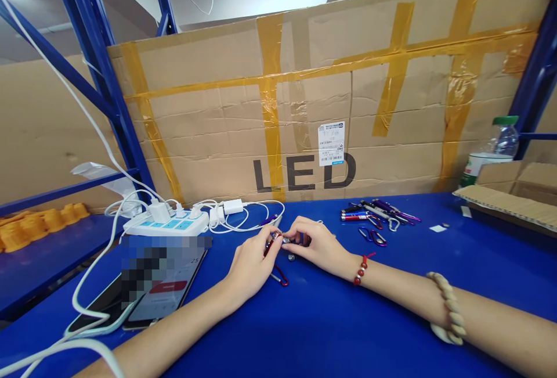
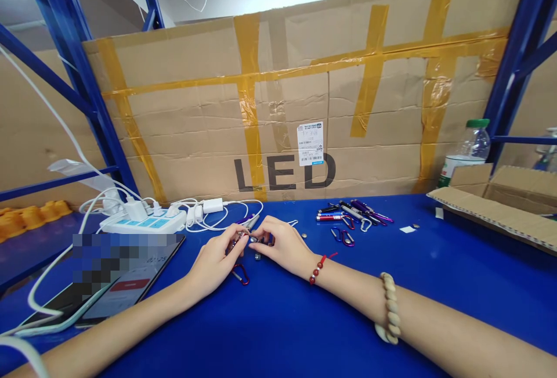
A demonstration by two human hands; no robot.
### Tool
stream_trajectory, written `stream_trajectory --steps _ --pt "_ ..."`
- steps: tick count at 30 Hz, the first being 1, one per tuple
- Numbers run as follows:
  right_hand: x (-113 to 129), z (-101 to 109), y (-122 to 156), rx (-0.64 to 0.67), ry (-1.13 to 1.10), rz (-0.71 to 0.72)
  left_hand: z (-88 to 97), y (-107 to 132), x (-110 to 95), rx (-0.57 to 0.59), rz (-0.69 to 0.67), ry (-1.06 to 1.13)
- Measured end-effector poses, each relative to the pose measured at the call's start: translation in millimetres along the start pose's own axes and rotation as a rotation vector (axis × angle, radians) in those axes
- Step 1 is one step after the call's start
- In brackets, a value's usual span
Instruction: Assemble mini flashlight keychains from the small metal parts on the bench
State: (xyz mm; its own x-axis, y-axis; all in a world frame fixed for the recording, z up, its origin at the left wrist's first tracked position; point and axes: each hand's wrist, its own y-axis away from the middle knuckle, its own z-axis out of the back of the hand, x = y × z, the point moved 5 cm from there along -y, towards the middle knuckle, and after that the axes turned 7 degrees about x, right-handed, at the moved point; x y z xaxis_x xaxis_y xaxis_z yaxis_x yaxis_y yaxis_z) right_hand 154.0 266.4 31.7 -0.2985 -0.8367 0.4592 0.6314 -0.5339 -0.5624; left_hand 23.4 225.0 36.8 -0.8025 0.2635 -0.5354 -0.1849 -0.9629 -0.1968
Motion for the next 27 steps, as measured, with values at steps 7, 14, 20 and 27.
stream_trajectory --steps 7,14,20,27 --pt "0 2 0 -0.044 0.014 -0.036 1.3 0 -1 -0.004 -0.003 0.001" --pt "6 0 1 0.068 0.101 0.007 1.8 1 -1 -0.013 -0.023 -0.012" --pt "10 -4 0 0.140 0.157 0.044 3.5 1 1 -0.043 -0.021 -0.022" --pt "16 -10 0 0.199 0.199 0.044 5.5 3 2 -0.067 -0.049 0.020"
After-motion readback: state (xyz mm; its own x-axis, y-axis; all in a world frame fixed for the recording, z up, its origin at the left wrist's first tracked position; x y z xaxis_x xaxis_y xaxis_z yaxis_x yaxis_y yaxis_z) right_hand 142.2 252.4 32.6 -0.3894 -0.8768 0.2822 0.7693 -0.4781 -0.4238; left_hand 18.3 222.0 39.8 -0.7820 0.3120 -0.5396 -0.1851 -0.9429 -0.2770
